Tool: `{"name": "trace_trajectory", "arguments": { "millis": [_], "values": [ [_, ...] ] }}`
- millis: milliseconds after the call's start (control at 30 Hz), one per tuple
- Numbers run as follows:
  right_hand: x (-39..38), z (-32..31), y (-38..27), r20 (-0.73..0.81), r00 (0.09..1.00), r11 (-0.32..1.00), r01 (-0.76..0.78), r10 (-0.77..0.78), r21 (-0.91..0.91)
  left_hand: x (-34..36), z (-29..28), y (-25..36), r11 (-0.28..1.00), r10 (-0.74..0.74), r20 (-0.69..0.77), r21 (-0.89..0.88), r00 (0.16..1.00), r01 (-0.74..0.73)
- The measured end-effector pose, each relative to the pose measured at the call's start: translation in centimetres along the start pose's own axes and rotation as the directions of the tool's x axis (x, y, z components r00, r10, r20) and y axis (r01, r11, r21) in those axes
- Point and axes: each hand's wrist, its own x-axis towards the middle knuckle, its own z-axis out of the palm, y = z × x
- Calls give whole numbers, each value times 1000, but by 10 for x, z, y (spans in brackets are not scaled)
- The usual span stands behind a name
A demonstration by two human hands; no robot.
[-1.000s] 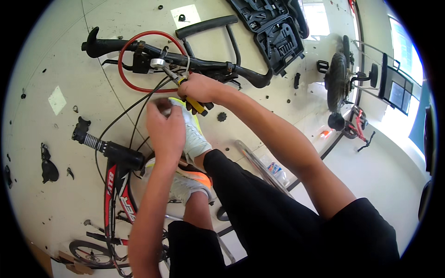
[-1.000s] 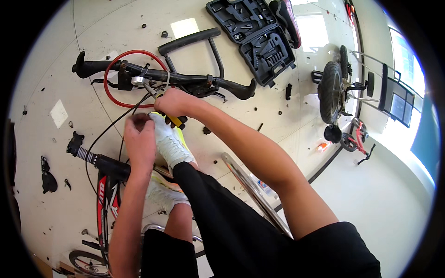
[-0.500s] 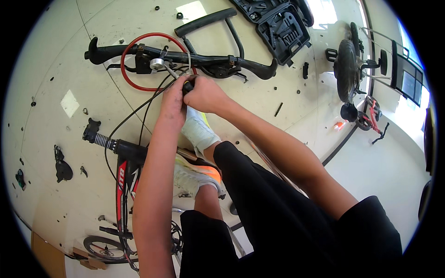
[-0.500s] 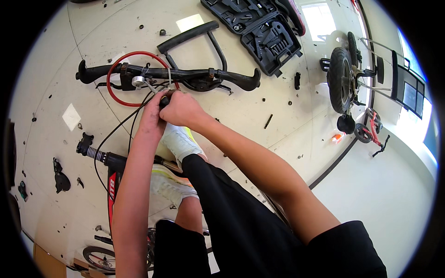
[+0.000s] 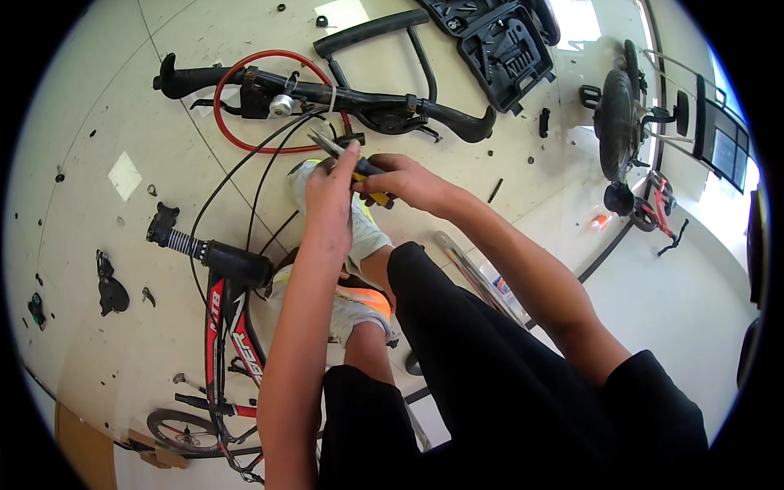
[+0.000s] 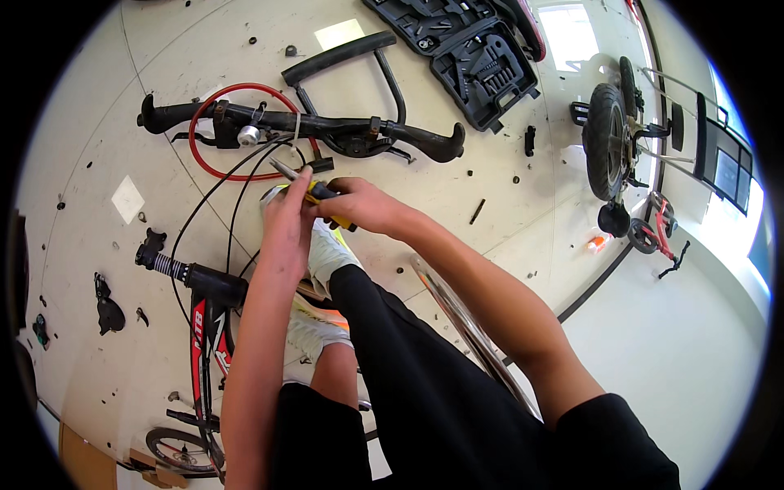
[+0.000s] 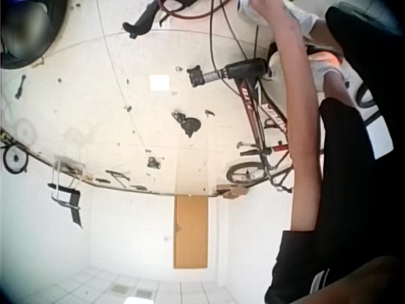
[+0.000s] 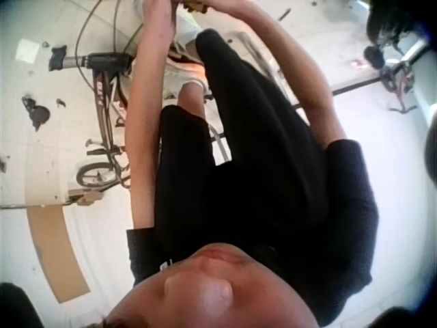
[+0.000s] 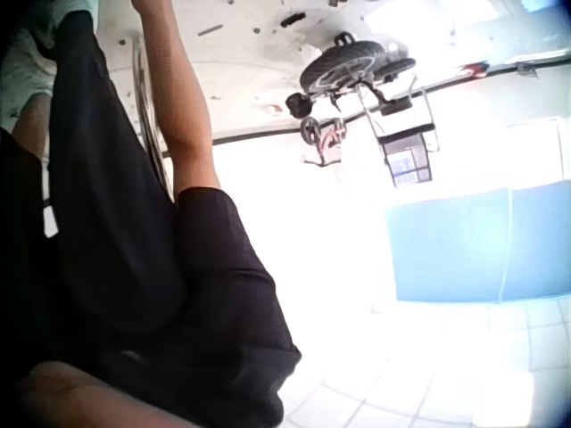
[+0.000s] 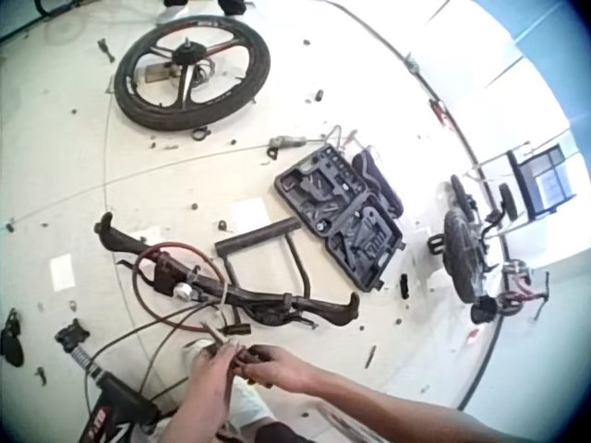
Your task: The person sits on the floor and uses pliers to cut zip ties and adjust cables on a disassembled bicycle. The person handles the handlebar area and brake cables while working on the bike frame.
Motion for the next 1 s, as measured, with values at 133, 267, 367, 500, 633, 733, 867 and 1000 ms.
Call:
{"name": "trace_trajectory", "arguments": {
  "millis": [133,267,367,500,633,733,867,1000],
  "values": [
    [0,-12,19,-177,982,997,75,-72,11,-31,-7,45,481,671,137,667,729,-568],
    [6,-13,17,-322,945,993,84,-52,86,4,-31,70,-291,702,500,851,507,-436],
    [12,-4,19,-404,906,986,158,-123,54,31,-27,61,-320,566,485,874,667,-364],
    [27,-10,35,-516,772,926,349,-372,-145,38,-15,71,-85,517,322,941,793,-327],
    [22,5,-21,-492,837,956,292,-239,32,52,-22,78,258,385,176,922,906,-288],
    [51,5,-23,-479,836,911,382,-269,155,82,-35,57,679,394,141,621,908,-391],
    [64,15,-20,-456,851,862,417,-260,287,65,-25,45,975,224,20,3,974,-224],
    [51,13,-8,-402,873,925,355,-276,134,60,-15,36,916,395,-83,112,915,-385]
  ]
}}
